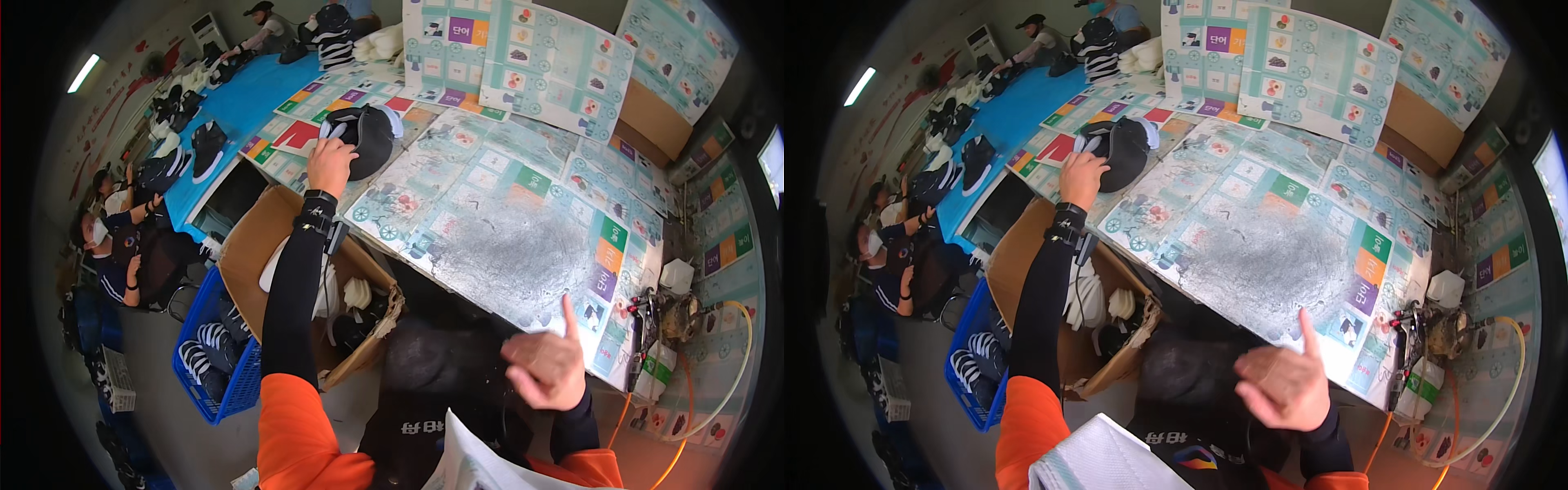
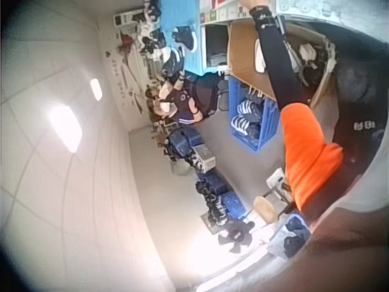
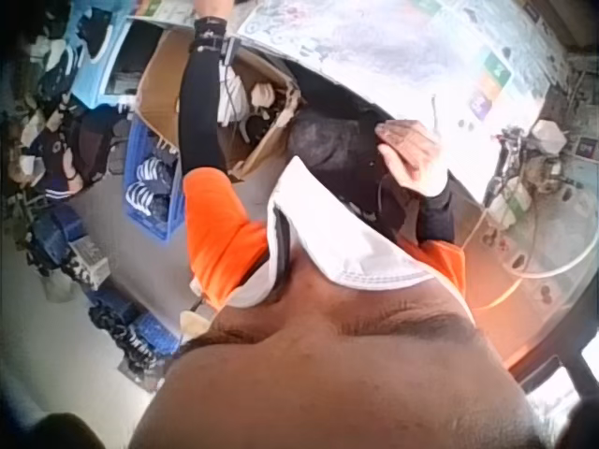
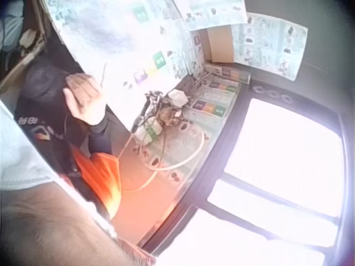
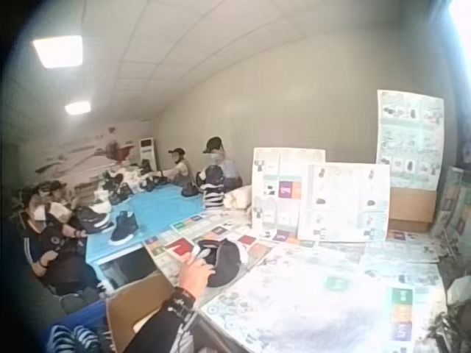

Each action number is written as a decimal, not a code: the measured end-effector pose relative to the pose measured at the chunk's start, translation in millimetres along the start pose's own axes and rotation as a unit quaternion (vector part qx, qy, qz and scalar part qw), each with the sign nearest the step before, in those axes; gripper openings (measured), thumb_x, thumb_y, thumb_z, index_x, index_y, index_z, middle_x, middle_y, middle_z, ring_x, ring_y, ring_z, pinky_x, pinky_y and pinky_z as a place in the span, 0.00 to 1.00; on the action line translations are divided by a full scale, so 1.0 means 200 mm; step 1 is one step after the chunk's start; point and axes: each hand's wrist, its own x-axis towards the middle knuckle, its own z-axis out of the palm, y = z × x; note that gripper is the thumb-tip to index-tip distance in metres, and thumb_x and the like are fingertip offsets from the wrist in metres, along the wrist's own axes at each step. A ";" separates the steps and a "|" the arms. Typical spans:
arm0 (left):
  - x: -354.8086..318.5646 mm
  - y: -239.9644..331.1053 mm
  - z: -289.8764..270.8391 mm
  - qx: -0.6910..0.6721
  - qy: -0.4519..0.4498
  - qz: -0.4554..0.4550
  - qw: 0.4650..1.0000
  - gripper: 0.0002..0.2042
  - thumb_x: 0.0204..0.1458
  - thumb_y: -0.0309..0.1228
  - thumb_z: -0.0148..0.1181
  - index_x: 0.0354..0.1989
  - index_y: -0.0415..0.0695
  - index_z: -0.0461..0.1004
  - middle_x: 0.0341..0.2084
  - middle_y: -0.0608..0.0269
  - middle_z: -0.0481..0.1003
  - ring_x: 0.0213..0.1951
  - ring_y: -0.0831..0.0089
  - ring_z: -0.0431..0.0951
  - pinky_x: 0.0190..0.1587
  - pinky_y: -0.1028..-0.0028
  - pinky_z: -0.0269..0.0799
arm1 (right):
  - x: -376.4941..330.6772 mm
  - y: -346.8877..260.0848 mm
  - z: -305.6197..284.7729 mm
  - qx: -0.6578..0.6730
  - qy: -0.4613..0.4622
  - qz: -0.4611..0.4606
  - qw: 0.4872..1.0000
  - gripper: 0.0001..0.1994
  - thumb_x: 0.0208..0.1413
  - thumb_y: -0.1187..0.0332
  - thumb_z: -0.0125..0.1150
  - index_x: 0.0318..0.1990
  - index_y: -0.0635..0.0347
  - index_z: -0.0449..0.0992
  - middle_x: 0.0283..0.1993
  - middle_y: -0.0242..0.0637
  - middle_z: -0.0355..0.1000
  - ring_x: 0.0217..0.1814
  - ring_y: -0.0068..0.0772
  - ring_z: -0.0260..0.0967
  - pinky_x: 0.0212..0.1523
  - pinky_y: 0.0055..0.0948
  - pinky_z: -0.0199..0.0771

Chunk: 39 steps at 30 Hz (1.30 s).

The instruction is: The person takes a shoe upper from a box, places it on a work surface, and applies adhesive along the edges using a handheld glue gun. The person turns the shoe upper to reach different sections, wipes the nozzle of the glue gun on the table, and then places the component back into the box before repeating the process with another shoe upper.

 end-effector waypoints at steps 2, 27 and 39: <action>0.06 0.00 0.07 0.001 0.025 0.008 1.000 0.08 0.53 0.35 0.71 0.39 0.50 0.87 0.33 0.66 0.80 0.43 0.60 0.78 0.48 0.60 0.73 | 0.17 -0.09 0.01 -0.177 0.203 0.127 0.955 0.22 0.47 0.72 0.68 0.53 0.43 0.86 0.77 0.38 0.63 0.74 0.53 0.65 0.79 0.67 0.43; 0.14 -0.13 -0.14 -0.110 -0.217 -0.115 0.963 0.08 0.60 0.26 0.59 0.45 0.38 0.69 0.36 0.44 0.82 0.46 0.40 0.82 0.46 0.47 0.76 | -0.23 -0.03 0.34 -0.131 0.228 0.247 0.932 0.08 0.55 0.85 0.56 0.39 0.66 0.79 0.48 0.46 0.78 0.62 0.56 0.70 0.65 0.48 0.67; 0.36 0.24 -1.00 -0.009 0.149 -0.041 0.988 0.07 0.60 0.29 0.63 0.42 0.42 0.74 0.35 0.55 0.76 0.44 0.53 0.76 0.48 0.55 0.69 | -0.23 -0.14 0.27 -0.101 0.212 0.248 0.940 0.08 0.56 0.83 0.59 0.43 0.68 0.78 0.46 0.49 0.78 0.56 0.54 0.73 0.63 0.46 0.69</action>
